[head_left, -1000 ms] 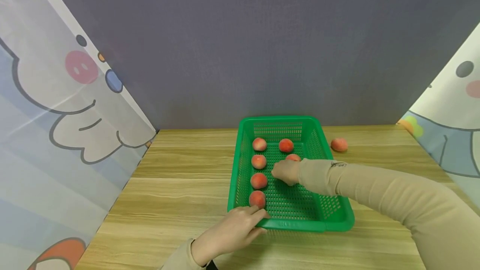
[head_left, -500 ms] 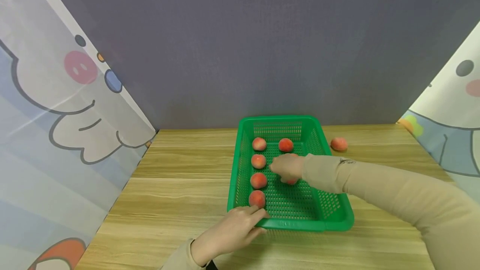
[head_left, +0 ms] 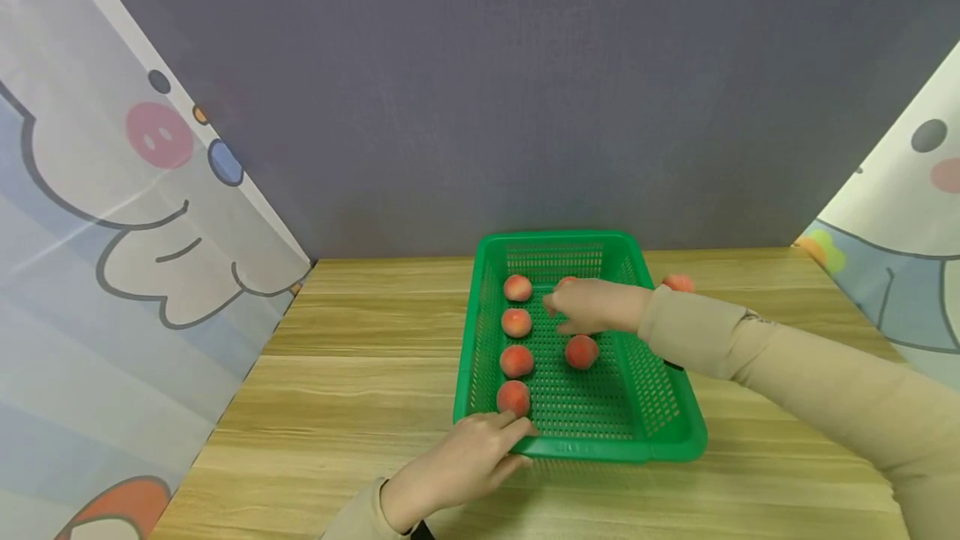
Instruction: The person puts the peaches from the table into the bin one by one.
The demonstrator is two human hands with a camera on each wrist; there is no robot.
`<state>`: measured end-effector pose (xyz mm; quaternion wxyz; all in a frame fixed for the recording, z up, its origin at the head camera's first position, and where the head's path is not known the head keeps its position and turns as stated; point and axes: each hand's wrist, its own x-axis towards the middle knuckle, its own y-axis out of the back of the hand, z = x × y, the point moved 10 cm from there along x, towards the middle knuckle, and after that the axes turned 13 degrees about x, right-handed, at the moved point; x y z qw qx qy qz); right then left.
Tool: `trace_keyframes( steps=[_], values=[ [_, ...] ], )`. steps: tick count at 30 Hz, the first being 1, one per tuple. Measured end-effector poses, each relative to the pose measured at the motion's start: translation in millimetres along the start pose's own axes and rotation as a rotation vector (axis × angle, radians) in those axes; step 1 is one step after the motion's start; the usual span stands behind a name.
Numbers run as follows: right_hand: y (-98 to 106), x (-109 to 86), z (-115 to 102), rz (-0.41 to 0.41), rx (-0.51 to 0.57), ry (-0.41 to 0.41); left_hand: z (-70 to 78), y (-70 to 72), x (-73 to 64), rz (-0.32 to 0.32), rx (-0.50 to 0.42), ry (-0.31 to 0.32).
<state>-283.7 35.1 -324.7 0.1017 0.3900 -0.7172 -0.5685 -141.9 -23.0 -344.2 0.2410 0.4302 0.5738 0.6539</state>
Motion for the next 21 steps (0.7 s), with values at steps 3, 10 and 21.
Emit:
trace_keyframes(
  steps=[3, 10, 21],
  values=[
    [10.4, -5.3, 1.7, 0.035, 0.030, 0.006, 0.0, -0.3, 0.0, 0.001, 0.003, -0.001],
    [39.2, -17.6, 4.4, 0.202, 0.042, 0.111, 0.5, 0.5, -0.3, 0.019, 0.011, -0.002],
    [77.2, -44.0, 41.9, 0.412, 0.105, 0.095, 0.8, 2.0, -0.4, 0.030, 0.004, -0.002]
  ],
)
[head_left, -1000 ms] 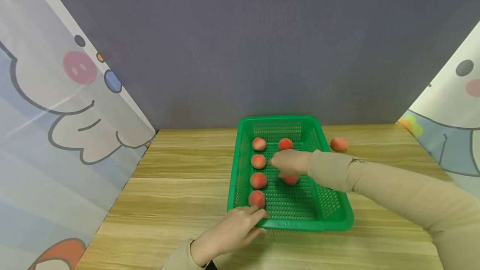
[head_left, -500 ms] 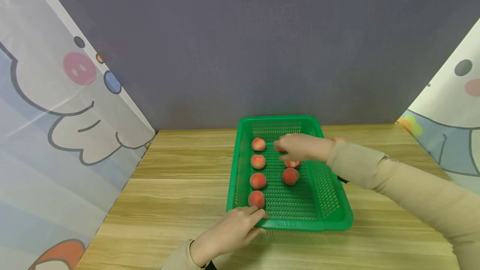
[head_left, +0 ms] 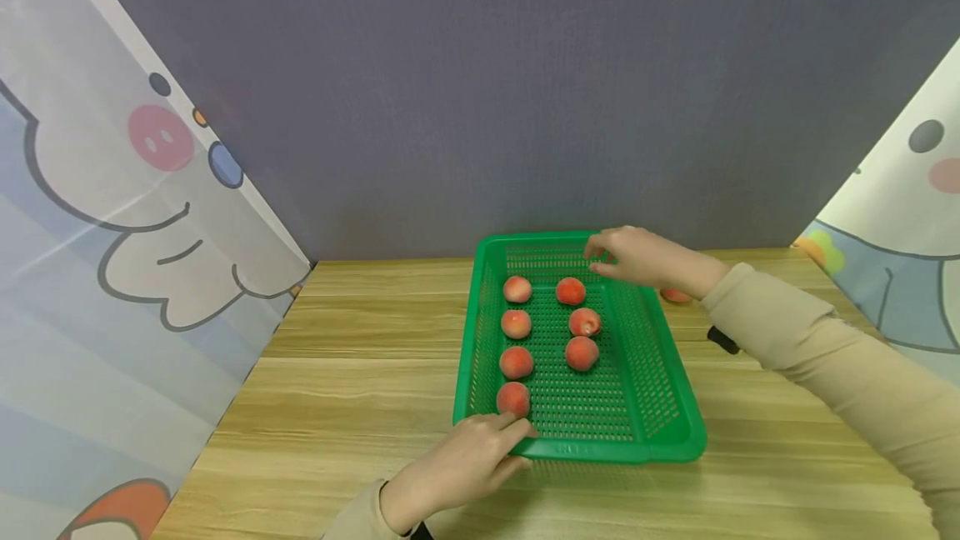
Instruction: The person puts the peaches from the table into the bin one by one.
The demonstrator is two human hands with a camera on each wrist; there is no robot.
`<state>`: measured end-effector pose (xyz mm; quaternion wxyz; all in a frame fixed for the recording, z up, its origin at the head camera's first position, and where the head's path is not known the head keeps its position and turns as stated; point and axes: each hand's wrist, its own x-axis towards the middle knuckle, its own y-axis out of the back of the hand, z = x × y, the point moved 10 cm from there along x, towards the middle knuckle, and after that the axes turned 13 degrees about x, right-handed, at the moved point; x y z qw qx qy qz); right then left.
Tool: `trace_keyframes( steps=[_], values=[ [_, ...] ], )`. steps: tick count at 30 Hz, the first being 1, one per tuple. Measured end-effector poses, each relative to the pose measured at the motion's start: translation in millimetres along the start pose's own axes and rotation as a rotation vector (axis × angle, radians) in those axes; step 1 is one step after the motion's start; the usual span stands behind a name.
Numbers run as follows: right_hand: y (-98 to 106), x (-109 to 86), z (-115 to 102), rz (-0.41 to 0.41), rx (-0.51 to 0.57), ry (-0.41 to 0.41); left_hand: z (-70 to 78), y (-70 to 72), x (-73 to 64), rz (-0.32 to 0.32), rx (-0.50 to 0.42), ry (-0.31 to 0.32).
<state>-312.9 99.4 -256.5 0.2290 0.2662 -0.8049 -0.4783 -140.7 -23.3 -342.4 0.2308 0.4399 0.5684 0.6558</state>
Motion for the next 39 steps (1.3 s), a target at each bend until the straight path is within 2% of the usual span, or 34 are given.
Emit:
trace_keyframes(
  steps=[7, 15, 26, 32, 39],
  values=[
    [15.4, -6.8, 35.8, 0.054, 0.038, -0.065, -0.4, -0.5, -0.1, -0.002, 0.002, -0.002],
    [21.0, -15.6, 74.9, 0.100, 0.043, -0.124, -0.6, -1.3, 0.1, -0.015, 0.011, -0.002],
    [15.5, -27.6, 116.5, 0.120, 0.035, -0.202, -0.7, -1.3, -0.1, -0.019, 0.003, 0.004],
    [8.2, -33.2, 133.2, 0.105, 0.054, -0.252, -0.7, -1.2, -0.1, -0.018, 0.005, 0.008],
    [-0.3, -39.2, 149.4, 0.137, 0.088, -0.277, -0.7, -2.0, 0.1, -0.021, 0.002, 0.010]
  ],
)
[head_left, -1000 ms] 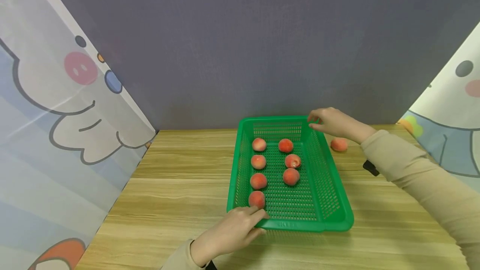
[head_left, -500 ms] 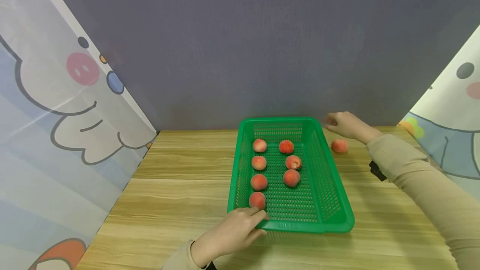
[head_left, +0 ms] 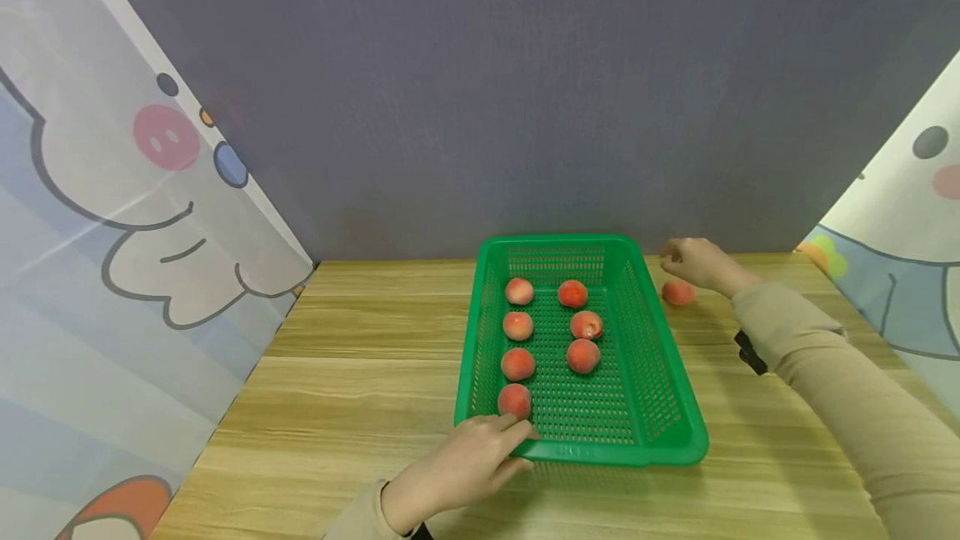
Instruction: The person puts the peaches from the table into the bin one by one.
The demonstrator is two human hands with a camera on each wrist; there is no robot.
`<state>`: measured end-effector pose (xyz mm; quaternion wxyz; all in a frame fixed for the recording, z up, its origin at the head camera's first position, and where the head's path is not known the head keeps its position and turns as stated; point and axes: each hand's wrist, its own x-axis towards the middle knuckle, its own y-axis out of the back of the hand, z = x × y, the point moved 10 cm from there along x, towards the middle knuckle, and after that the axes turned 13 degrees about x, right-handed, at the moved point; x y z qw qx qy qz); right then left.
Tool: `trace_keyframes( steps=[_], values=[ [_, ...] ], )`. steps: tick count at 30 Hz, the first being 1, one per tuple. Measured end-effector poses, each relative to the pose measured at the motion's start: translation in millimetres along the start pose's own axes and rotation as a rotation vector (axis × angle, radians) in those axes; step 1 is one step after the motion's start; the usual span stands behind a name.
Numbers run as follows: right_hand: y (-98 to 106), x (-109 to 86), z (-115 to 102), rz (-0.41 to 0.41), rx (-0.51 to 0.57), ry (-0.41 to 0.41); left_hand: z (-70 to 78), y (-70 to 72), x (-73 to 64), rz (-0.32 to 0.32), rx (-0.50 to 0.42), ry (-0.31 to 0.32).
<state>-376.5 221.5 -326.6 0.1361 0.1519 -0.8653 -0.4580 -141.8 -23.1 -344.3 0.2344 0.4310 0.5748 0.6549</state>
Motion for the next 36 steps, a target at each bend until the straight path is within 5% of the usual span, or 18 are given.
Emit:
trace_keyframes(
  steps=[27, 36],
  values=[
    [-31.6, -12.6, 58.5, -0.035, 0.013, -0.121, 1.1, 2.4, 0.3, 0.004, 0.010, -0.003],
    [-36.6, -14.6, 56.7, -0.005, 0.010, -0.056, 1.2, 3.3, 0.3, 0.007, 0.014, 0.001]
  ],
)
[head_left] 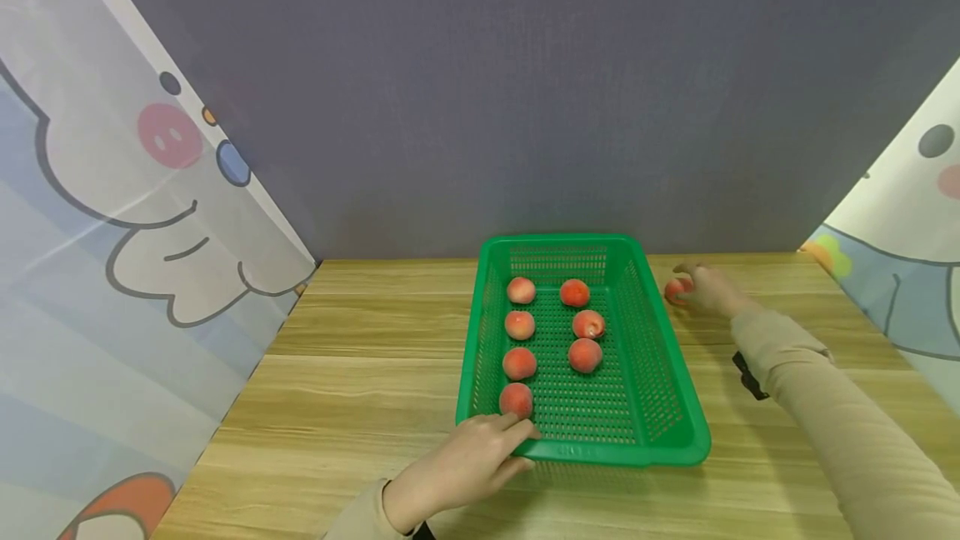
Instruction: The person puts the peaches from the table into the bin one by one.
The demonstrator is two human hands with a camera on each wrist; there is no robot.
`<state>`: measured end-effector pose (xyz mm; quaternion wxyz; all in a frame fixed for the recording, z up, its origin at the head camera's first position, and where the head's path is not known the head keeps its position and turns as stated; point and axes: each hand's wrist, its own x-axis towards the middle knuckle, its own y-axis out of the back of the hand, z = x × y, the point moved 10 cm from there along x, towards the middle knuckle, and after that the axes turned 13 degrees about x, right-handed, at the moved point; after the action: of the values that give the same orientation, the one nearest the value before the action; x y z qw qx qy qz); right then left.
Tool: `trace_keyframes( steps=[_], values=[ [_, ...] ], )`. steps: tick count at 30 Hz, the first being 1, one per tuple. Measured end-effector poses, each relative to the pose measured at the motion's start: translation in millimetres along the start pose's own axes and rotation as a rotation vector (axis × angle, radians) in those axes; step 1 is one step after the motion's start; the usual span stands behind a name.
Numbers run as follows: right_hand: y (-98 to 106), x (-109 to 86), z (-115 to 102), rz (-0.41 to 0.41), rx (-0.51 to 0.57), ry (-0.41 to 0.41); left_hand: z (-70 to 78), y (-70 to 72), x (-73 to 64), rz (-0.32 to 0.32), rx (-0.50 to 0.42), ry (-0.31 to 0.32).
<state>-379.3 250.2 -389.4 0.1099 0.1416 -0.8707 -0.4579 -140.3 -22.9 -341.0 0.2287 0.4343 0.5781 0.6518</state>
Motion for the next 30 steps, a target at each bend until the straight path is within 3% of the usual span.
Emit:
trace_keyframes(
  steps=[16, 30],
  values=[
    [-5.0, 0.2, -6.4, 0.095, -0.022, 0.085, 0.4, -0.9, -0.5, -0.004, 0.001, 0.000],
    [-8.1, 2.2, 0.6, 0.116, -0.037, 0.026, 0.0, -1.4, -0.7, -0.005, 0.007, 0.000]
  ],
)
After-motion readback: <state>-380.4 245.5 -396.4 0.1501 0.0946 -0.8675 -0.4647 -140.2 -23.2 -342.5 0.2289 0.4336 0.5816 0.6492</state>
